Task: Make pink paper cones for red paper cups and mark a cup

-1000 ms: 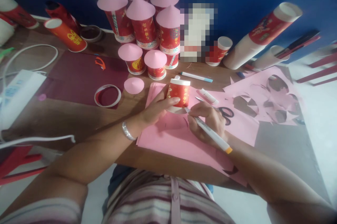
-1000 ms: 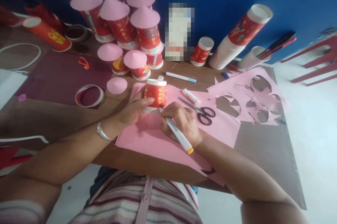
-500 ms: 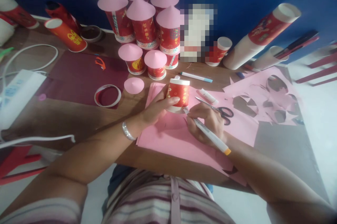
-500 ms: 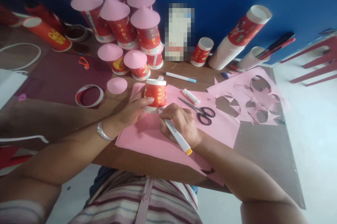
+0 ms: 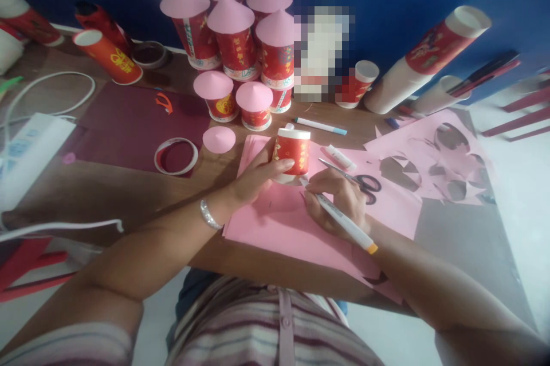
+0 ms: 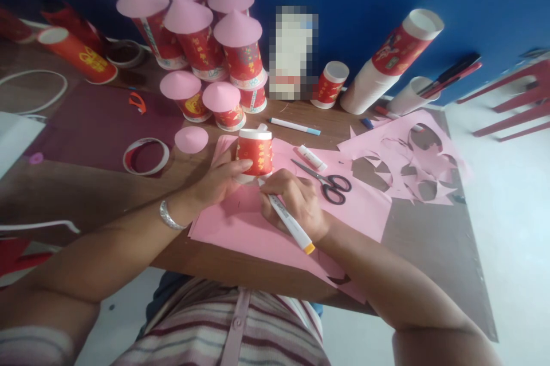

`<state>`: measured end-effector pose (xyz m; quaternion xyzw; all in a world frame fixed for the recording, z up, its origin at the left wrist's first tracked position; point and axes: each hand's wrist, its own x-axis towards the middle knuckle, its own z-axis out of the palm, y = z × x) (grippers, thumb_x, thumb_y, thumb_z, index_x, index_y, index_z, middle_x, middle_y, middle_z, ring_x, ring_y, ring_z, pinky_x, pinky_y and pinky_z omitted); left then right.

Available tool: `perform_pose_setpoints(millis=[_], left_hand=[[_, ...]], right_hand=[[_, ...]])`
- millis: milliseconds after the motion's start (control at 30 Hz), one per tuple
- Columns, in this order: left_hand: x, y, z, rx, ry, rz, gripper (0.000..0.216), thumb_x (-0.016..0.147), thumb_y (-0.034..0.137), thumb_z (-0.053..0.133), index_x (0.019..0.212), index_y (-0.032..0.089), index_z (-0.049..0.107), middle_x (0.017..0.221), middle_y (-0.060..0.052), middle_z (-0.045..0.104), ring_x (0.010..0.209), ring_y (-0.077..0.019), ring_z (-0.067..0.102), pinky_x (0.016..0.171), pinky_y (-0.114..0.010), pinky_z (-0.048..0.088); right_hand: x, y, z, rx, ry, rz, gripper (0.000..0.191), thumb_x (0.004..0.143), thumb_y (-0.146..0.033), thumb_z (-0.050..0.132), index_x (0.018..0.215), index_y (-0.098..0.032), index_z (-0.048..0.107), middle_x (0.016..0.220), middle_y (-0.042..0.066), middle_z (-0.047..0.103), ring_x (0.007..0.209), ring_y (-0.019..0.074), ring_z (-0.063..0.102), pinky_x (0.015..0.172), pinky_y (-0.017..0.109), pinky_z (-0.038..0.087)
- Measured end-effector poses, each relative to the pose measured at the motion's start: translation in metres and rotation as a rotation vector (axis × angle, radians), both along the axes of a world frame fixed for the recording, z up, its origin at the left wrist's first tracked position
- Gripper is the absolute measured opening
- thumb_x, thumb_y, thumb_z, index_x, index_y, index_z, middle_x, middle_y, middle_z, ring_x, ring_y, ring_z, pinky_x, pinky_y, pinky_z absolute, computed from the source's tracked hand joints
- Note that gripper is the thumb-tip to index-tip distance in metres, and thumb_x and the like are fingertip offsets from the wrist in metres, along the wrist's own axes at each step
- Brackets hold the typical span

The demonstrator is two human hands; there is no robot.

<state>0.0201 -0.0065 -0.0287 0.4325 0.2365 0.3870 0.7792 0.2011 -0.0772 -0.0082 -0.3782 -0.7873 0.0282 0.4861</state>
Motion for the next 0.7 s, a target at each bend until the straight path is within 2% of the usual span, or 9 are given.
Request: perform_pose_setpoints(millis=[167,500,700], left_hand=[[0.0016,0.0009,0.0016,-0.009,-0.038,-0.022,0.025,0.091,0.031,0.071,0.113,0.024,0.061,0.101,-0.002,0.067,0.094,-0.0202,0.068,0.089,-0.040,0.058],[0.0031,0.0019,0.0038,0.006,-0.029,-0.012,0.025,0.089,0.033,0.073,0.109,0.022,0.062,0.097,-0.002,0.066,0.092,-0.0186,0.066,0.086,-0.035,0.054],[0.0028,0.0023,0.0011,0.027,-0.023,-0.024,0.027,0.089,0.036,0.074,0.109,0.022,0.063,0.097,-0.004,0.069,0.091,-0.0202,0.067,0.087,-0.037,0.055]], right_hand=[[0.0012,-0.0020,0.0000,0.015,0.003,-0.002,0.019,0.091,-0.012,0.063,0.105,-0.023,0.058,0.082,0.000,0.068,0.067,0.0150,0.070,0.055,0.025,0.056],[0.0012,0.0000,0.0016,0.032,-0.008,0.000,0.018,0.091,-0.013,0.064,0.104,-0.024,0.058,0.081,-0.001,0.068,0.066,0.0152,0.069,0.053,0.026,0.055],[0.0019,0.0011,0.0012,0.028,-0.018,0.005,0.017,0.093,-0.013,0.063,0.104,-0.025,0.057,0.082,-0.001,0.069,0.065,0.0152,0.070,0.051,0.026,0.055]])
